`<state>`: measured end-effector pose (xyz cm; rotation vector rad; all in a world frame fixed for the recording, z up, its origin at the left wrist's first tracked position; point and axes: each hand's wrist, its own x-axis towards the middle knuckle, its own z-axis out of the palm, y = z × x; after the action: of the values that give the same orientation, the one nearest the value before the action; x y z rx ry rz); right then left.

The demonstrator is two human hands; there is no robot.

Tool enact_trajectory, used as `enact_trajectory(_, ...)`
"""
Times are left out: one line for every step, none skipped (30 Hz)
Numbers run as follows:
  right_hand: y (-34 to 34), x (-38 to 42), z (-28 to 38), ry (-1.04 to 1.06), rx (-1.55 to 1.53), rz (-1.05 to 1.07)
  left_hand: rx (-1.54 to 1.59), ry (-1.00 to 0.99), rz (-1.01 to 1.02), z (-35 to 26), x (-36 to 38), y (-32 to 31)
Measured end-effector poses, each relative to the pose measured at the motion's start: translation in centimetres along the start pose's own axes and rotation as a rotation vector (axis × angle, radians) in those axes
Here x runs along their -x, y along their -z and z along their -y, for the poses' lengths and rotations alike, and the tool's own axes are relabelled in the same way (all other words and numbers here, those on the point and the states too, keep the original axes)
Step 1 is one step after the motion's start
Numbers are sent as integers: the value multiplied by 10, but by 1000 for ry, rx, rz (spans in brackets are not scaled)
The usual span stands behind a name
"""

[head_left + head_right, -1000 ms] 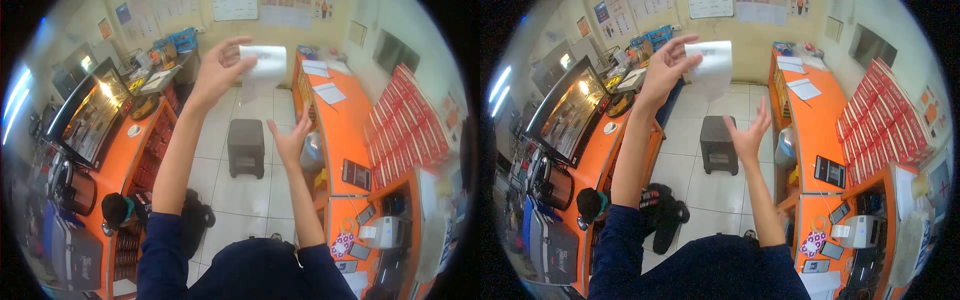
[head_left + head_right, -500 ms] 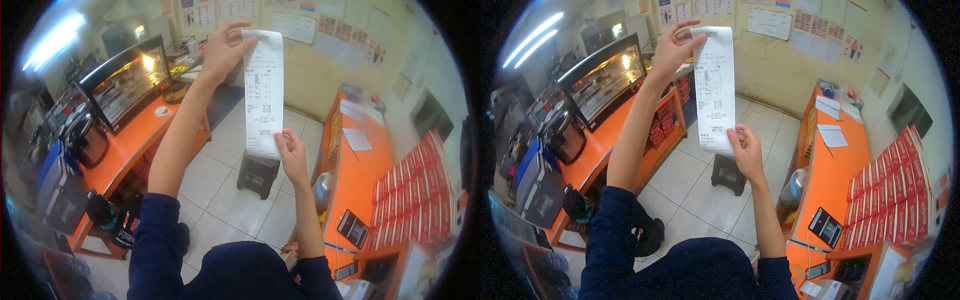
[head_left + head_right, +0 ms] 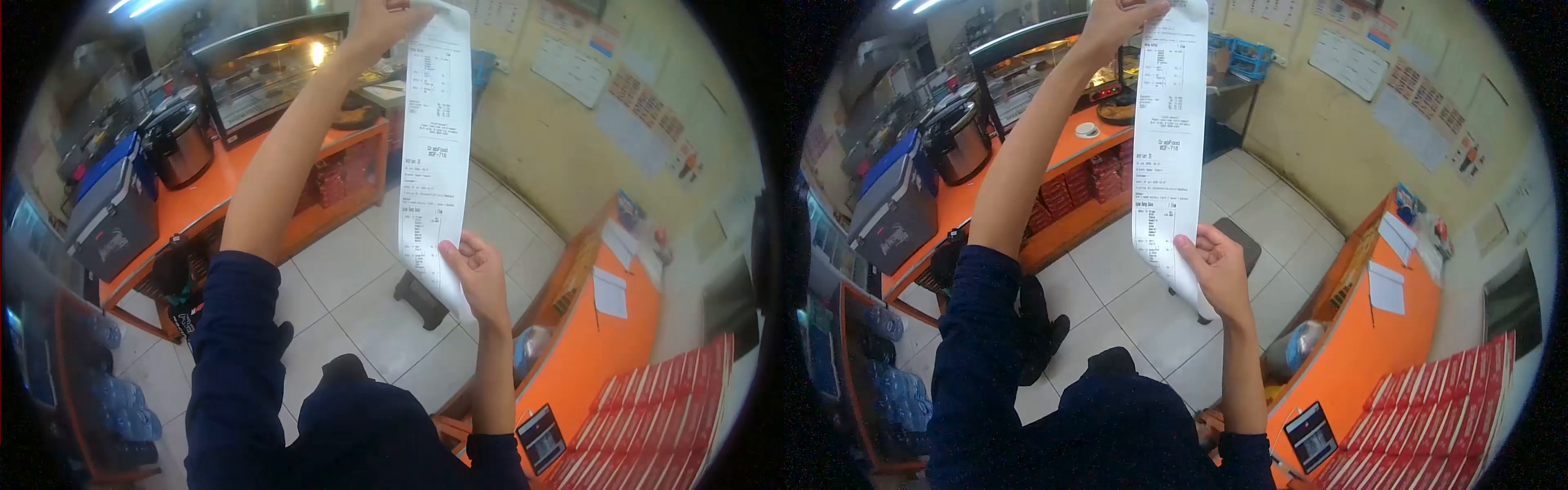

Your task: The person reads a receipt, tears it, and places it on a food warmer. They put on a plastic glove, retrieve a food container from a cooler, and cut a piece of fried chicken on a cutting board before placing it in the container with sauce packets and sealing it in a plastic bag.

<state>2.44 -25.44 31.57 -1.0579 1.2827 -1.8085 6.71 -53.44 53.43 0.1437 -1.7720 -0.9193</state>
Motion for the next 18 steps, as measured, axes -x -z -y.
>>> enact_trajectory(3, -10, -3, -2, -2, 2, 22, -115, 19, 31, -21, 7)
enact_trajectory(5, -20, -5, -13, 1, 11, 40, -71, 29, 36, -28, 15)
enact_trajectory(6, -32, -6, -24, 6, 17, 61, -27, 38, 42, -36, 24)
enact_trajectory(9, -45, -9, -36, 13, 23, 84, 18, 48, 51, -44, 32)
enact_trajectory(11, -60, -13, -39, 12, 24, 66, 0, 41, 62, -52, 38)
enact_trajectory(14, -76, -17, -42, 10, 25, 39, -1, 43, 74, -63, 44)
enact_trajectory(15, -92, -22, -48, 9, 23, 14, 0, 46, 89, -73, 50)
enact_trajectory(17, -109, -26, -53, 14, 20, -8, 3, 51, 103, -83, 53)
enact_trajectory(19, -127, -29, -59, 20, 17, -15, 10, 42, 118, -93, 54)
enact_trajectory(20, -139, -32, -62, 22, 13, -24, 16, 36, 127, -99, 55)
enact_trajectory(21, -162, -35, -72, 47, 13, -32, 24, 26, 142, -111, 58)
enact_trajectory(22, -180, -37, -84, 70, 8, -32, 52, 19, 158, -122, 58)
enact_trajectory(24, -199, -38, -94, 93, 7, -34, 77, 11, 172, -134, 60)
enact_trajectory(24, -218, -43, -100, 101, 6, -39, 96, 0, 186, -148, 62)
enact_trajectory(25, -237, -48, -103, 111, 10, -53, 99, -5, 200, -162, 65)
enact_trajectory(27, -257, -52, -109, 121, 16, -68, 105, -13, 215, -174, 67)
enact_trajectory(30, -267, -57, -94, 115, 31, -80, 121, -15, 227, -178, 67)
enact_trajectory(33, -285, -63, -104, 122, 32, -72, 120, -16, 244, -185, 70)
